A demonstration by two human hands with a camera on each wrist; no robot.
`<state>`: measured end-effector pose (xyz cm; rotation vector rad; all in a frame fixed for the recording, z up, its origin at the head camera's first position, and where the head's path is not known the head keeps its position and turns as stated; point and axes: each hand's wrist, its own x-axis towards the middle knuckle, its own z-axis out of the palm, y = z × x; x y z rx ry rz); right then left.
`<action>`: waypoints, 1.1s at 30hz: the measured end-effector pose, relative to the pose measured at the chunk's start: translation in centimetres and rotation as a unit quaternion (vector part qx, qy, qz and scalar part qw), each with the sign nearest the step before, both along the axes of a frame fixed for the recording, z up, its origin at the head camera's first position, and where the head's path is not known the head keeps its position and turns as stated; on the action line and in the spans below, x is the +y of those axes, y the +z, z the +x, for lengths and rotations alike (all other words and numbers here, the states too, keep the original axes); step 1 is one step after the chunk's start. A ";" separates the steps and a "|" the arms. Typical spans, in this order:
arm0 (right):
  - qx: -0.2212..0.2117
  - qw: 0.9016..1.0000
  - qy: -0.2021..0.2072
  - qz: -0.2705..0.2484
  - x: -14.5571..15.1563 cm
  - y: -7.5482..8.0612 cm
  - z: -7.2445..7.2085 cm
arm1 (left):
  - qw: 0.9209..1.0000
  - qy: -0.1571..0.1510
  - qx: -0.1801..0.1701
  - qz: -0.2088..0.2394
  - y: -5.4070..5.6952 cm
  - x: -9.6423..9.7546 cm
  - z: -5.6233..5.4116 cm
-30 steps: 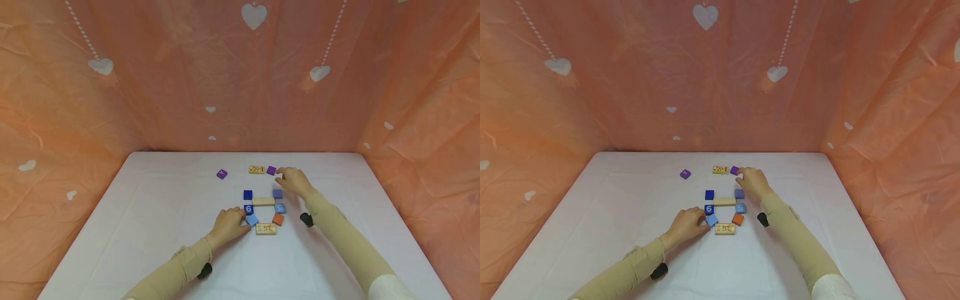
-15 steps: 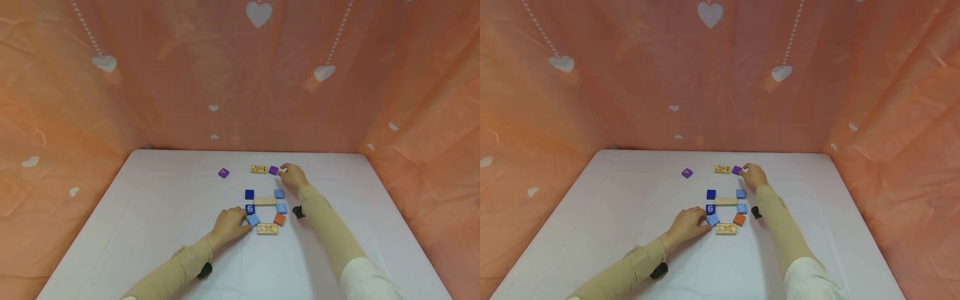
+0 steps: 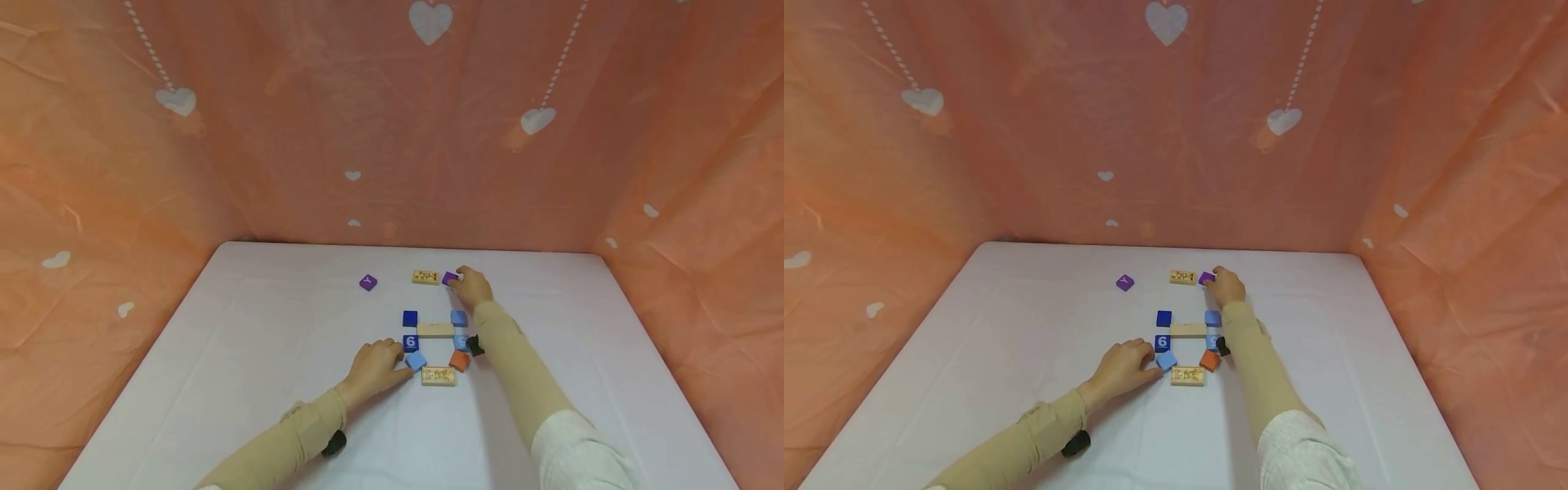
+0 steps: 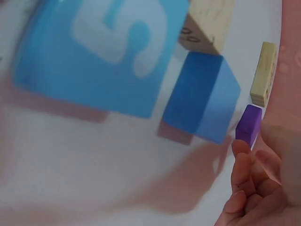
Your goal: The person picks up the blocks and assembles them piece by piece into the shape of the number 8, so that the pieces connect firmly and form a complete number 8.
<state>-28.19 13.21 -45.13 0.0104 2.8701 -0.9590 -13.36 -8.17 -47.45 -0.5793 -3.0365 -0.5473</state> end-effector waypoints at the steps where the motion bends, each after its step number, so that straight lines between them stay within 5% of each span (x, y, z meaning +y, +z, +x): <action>1: -0.001 1.000 -0.002 0.002 0.0 -0.1 0.0 | 1.000 -0.001 0.000 0.001 0.0 0.0 0.0; 18: -0.003 1.000 -0.010 0.001 0.7 -1.0 -0.1 | 1.000 -0.003 -0.004 -0.002 -0.3 0.3 0.1; 28: -0.016 0.999 -0.018 -0.029 1.1 -0.3 0.1 | 1.000 -0.001 0.003 -0.009 -0.3 0.2 0.0; 33: -0.048 0.997 -0.015 -0.054 1.8 -0.3 -0.2 | 1.000 -0.008 0.016 -0.010 -0.1 0.1 0.1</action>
